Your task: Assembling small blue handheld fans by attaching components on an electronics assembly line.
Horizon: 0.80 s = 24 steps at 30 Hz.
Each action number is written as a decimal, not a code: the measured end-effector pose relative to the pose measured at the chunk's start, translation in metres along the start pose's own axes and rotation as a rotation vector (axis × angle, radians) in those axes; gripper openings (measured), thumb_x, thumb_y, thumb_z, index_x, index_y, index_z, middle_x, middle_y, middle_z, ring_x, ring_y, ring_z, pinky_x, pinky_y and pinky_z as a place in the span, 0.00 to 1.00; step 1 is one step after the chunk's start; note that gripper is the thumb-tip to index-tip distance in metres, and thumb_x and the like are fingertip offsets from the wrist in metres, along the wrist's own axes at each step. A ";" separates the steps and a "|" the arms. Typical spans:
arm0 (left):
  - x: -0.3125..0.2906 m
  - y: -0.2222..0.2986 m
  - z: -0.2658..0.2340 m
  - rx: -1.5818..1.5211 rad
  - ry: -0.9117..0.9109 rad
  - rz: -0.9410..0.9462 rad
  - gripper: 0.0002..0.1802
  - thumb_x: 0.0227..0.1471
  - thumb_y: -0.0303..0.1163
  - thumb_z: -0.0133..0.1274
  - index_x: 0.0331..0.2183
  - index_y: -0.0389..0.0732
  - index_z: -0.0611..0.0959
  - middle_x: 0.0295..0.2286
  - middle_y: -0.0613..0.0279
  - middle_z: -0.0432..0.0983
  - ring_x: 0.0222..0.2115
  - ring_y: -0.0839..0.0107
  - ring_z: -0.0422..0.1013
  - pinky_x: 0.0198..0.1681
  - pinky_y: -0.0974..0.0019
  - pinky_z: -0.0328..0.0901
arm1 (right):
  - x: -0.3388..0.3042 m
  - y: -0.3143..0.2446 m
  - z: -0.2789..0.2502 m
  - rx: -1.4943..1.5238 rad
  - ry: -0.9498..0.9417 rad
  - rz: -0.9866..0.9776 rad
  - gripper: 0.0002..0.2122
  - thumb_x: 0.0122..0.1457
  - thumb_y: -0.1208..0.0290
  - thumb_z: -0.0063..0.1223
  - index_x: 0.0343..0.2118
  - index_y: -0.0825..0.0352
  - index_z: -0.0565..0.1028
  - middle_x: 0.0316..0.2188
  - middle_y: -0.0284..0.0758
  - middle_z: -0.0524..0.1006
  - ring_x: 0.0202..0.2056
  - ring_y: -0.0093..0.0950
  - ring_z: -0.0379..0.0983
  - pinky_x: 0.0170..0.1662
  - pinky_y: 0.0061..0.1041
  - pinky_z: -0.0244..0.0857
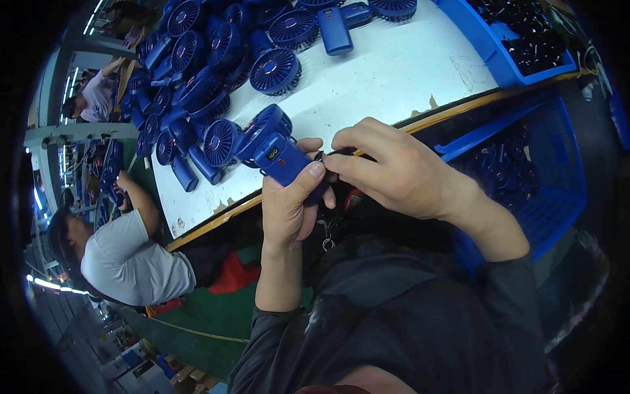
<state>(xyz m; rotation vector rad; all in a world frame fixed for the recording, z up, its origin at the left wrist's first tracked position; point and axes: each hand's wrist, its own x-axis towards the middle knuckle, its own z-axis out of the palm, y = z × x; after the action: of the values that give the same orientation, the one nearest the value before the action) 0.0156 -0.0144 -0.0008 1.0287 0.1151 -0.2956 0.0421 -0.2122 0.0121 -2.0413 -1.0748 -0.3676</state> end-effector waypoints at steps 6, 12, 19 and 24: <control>-0.009 -0.005 -0.009 -0.031 -0.236 -0.144 0.24 0.52 0.37 0.62 0.45 0.32 0.74 0.32 0.54 0.75 0.31 0.69 0.75 0.18 0.73 0.71 | 0.026 0.010 0.000 0.156 0.027 -0.048 0.16 0.50 0.79 0.62 0.43 0.71 0.76 0.39 0.41 0.74 0.38 0.36 0.74 0.38 0.31 0.70; -0.012 -0.017 -0.008 -0.236 -0.252 -0.102 0.37 0.56 0.60 0.47 0.51 0.35 0.69 0.40 0.49 0.74 0.36 0.63 0.76 0.24 0.65 0.75 | 0.039 0.002 0.009 0.049 -0.021 -0.037 0.17 0.50 0.75 0.61 0.45 0.67 0.76 0.40 0.41 0.73 0.41 0.37 0.71 0.42 0.32 0.69; -0.006 -0.022 0.011 -0.316 0.049 -0.057 0.32 0.62 0.56 0.34 0.54 0.39 0.69 0.48 0.52 0.71 0.52 0.62 0.68 0.57 0.58 0.61 | 0.017 -0.016 0.025 -0.061 -0.064 0.153 0.25 0.47 0.65 0.65 0.49 0.66 0.73 0.42 0.41 0.70 0.45 0.39 0.67 0.49 0.37 0.64; -0.008 -0.041 -0.005 0.391 -0.089 0.243 0.31 0.64 0.48 0.37 0.55 0.31 0.67 0.52 0.46 0.67 0.55 0.56 0.63 0.60 0.55 0.55 | 0.001 -0.021 0.038 0.065 0.065 0.284 0.29 0.44 0.72 0.63 0.52 0.72 0.67 0.41 0.46 0.70 0.45 0.44 0.67 0.49 0.37 0.63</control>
<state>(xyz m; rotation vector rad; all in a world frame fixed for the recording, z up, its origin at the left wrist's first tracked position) -0.0038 -0.0282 -0.0352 1.4008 -0.1537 -0.1430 0.0221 -0.1757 -0.0011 -2.0731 -0.7344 -0.2472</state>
